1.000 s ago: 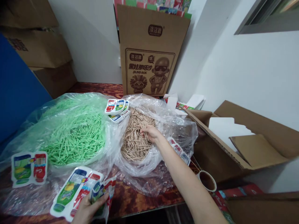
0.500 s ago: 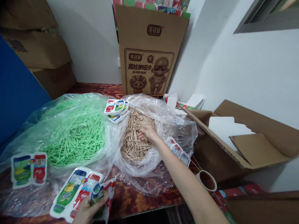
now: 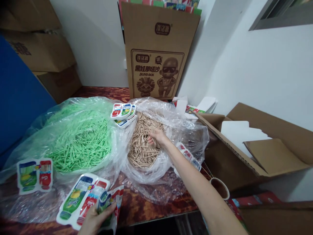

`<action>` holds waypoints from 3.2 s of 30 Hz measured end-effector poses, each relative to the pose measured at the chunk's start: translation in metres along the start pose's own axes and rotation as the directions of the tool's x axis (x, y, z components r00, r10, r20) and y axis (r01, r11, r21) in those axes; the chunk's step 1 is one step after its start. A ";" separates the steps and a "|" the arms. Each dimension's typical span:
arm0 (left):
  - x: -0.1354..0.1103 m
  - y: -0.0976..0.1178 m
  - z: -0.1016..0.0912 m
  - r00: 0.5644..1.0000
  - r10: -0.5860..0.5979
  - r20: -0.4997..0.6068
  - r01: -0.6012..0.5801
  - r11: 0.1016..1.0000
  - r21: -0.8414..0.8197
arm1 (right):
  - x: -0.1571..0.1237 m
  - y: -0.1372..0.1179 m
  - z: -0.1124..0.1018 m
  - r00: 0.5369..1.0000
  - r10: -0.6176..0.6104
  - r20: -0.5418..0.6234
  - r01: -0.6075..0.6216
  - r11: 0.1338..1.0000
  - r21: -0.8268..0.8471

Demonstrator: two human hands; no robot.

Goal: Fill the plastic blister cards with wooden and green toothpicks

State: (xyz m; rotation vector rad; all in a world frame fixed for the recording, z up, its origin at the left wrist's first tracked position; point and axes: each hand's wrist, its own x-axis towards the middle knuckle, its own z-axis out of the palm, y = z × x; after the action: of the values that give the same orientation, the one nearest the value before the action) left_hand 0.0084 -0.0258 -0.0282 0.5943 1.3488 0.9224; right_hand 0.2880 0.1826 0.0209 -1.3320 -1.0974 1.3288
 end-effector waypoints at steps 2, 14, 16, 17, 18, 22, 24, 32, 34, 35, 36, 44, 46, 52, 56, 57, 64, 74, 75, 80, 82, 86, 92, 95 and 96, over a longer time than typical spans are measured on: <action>0.000 0.000 0.001 1.000 0.000 -0.003 0.000 1.000 0.003 | 0.002 0.003 0.001 1.000 0.022 -0.013 -0.022 0.999 -0.046; 0.007 0.025 -0.019 0.991 0.028 -0.128 -0.045 0.991 -0.127 | -0.082 0.013 0.053 0.988 -0.087 0.131 0.077 0.994 0.077; 0.012 0.031 -0.025 0.987 0.049 -0.154 -0.074 0.984 -0.163 | -0.119 0.039 0.084 0.963 -0.032 0.266 -0.009 0.989 0.150; 0.014 0.033 -0.027 0.985 0.063 -0.158 -0.091 0.980 -0.178 | -0.134 0.053 0.097 0.964 -0.038 0.263 0.002 0.991 0.137; 0.015 0.034 -0.029 0.985 0.076 -0.157 -0.106 0.976 -0.190 | -0.147 0.065 0.108 0.970 -0.065 0.234 0.044 0.995 0.093; 0.015 0.035 -0.032 0.983 0.120 -0.141 -0.148 0.967 -0.208 | -0.173 0.096 0.129 0.979 -0.205 0.005 0.205 0.976 -0.069; 0.013 0.033 -0.032 0.981 0.125 -0.147 -0.155 0.963 -0.219 | -0.179 0.104 0.131 0.976 -0.217 -0.036 0.213 0.973 -0.091; 0.002 0.031 -0.023 0.984 0.095 -0.152 -0.122 0.976 -0.180 | -0.181 0.115 0.136 0.977 -0.200 -0.068 0.197 0.979 -0.050; 0.001 0.031 -0.022 0.985 0.084 -0.154 -0.110 0.979 -0.171 | -0.181 0.114 0.136 0.977 -0.205 -0.057 0.201 0.977 -0.067; 0.002 0.031 -0.022 0.984 0.085 -0.154 -0.112 0.979 -0.171 | -0.181 0.114 0.136 0.976 -0.212 -0.051 0.207 0.975 -0.082; 0.002 0.031 -0.022 0.984 0.089 -0.154 -0.116 0.978 -0.172 | -0.181 0.114 0.135 0.974 -0.220 -0.043 0.215 0.971 -0.100; 0.004 0.027 -0.024 0.984 0.109 -0.143 -0.135 0.973 -0.189 | -0.182 0.113 0.131 0.977 -0.211 -0.008 0.208 0.967 -0.147; 0.006 0.025 -0.026 0.985 0.100 -0.142 -0.126 0.974 -0.187 | -0.181 0.113 0.131 0.979 -0.205 0.005 0.203 0.968 -0.146; 0.009 0.022 -0.030 0.986 0.105 -0.132 -0.131 0.969 -0.209 | -0.180 0.112 0.128 0.982 -0.184 0.050 0.190 0.968 -0.162; 0.008 0.023 -0.031 0.986 0.098 -0.136 -0.125 0.970 -0.208 | -0.180 0.110 0.128 0.982 -0.182 0.047 0.187 0.970 -0.156; 0.008 0.023 -0.032 0.985 0.102 -0.136 -0.129 0.970 -0.207 | -0.181 0.109 0.128 0.982 -0.183 0.046 0.188 0.971 -0.151; 0.010 0.018 -0.034 0.985 0.120 -0.125 -0.144 0.969 -0.203 | -0.181 0.108 0.128 0.981 -0.188 0.043 0.192 0.971 -0.143; 0.019 0.041 -0.036 0.975 0.151 -0.164 -0.186 0.956 -0.229 | -0.180 0.115 0.129 0.980 -0.196 0.043 0.201 0.967 -0.159; 0.020 0.043 -0.036 0.974 0.160 -0.160 -0.195 0.953 -0.233 | -0.180 0.114 0.129 0.979 -0.198 0.039 0.201 0.967 -0.157; 0.022 0.044 -0.033 0.976 0.176 -0.130 -0.203 0.949 -0.240 | -0.181 0.112 0.129 0.979 -0.199 0.038 0.203 0.967 -0.154; 0.021 0.039 -0.032 0.976 0.180 -0.121 -0.204 0.951 -0.232 | -0.180 0.112 0.129 0.979 -0.198 0.047 0.203 0.967 -0.155; 0.019 0.031 -0.034 0.975 0.165 -0.148 -0.192 0.962 -0.192 | -0.180 0.111 0.130 0.980 -0.194 0.044 0.199 0.968 -0.156; 0.015 0.034 -0.040 0.981 0.132 -0.142 -0.158 0.968 -0.196 | -0.181 0.111 0.131 0.979 -0.197 0.044 0.201 0.968 -0.148; 0.014 0.036 -0.039 0.980 0.151 -0.133 -0.175 0.965 -0.197 | -0.181 0.112 0.130 0.979 -0.200 0.046 0.205 0.966 -0.155; 0.013 0.035 -0.039 0.981 0.153 -0.123 -0.175 0.965 -0.193 | -0.181 0.113 0.130 0.978 -0.202 0.045 0.206 0.966 -0.157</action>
State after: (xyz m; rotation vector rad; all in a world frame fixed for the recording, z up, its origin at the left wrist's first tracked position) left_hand -0.0375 -0.0013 -0.0129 0.5096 1.2941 1.2262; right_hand 0.1531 -0.0123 -0.0575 -1.2796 -1.3483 1.1299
